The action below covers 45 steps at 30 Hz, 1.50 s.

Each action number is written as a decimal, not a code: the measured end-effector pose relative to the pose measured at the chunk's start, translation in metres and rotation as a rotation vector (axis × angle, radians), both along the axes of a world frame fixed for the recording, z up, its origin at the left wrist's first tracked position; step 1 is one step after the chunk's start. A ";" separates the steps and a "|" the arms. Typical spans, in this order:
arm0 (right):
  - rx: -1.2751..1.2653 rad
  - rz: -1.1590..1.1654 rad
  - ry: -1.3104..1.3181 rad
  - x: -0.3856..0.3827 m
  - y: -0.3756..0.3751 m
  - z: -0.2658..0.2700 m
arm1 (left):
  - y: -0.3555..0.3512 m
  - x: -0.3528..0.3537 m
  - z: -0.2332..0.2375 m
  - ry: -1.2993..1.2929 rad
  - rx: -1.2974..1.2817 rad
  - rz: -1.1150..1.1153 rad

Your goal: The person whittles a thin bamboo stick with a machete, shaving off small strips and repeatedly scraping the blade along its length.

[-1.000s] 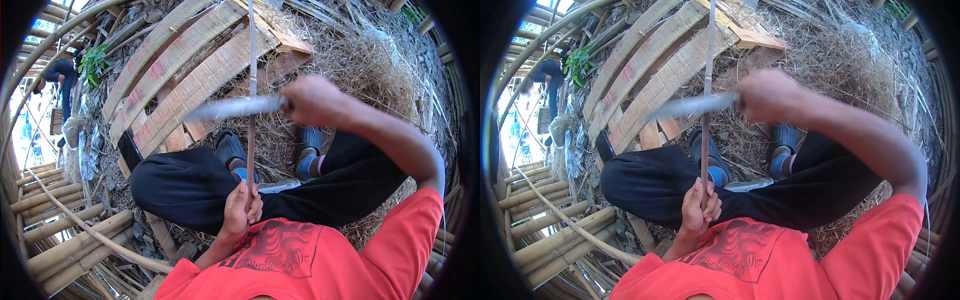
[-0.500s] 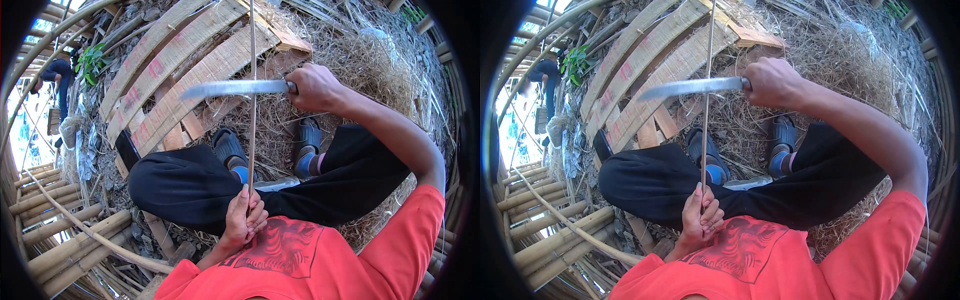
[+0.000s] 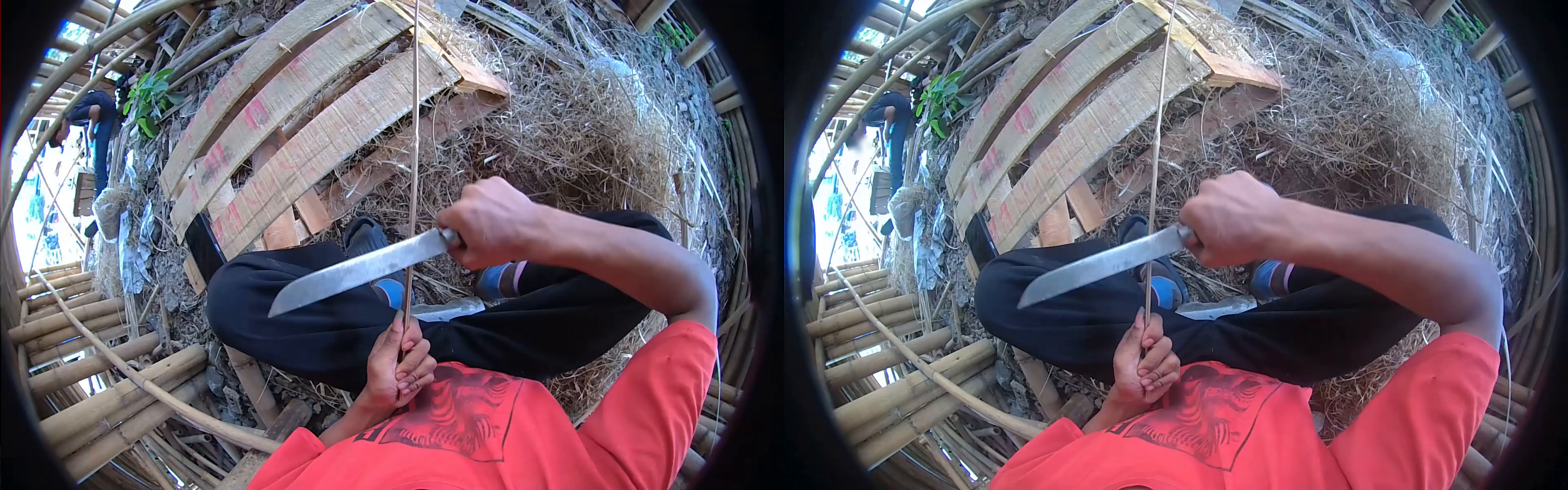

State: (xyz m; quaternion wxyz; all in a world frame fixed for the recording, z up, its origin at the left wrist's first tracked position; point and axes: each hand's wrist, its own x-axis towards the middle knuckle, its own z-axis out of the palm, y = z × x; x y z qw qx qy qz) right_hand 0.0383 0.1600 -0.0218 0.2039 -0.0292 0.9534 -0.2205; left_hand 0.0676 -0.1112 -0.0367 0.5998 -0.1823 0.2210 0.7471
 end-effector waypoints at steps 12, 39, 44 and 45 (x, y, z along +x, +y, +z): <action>0.092 -0.289 0.012 -0.015 0.048 -0.002 | 0.000 -0.003 0.004 0.094 -0.103 -0.041; -0.044 -0.270 0.090 -0.017 0.045 -0.030 | -0.005 -0.006 -0.001 0.170 -0.134 -0.093; -0.298 -0.489 0.022 -0.022 0.060 0.003 | -0.023 -0.002 -0.015 0.496 -0.235 -0.135; -0.402 -0.451 0.045 -0.020 0.055 -0.007 | -0.025 -0.003 -0.019 0.601 -0.292 -0.157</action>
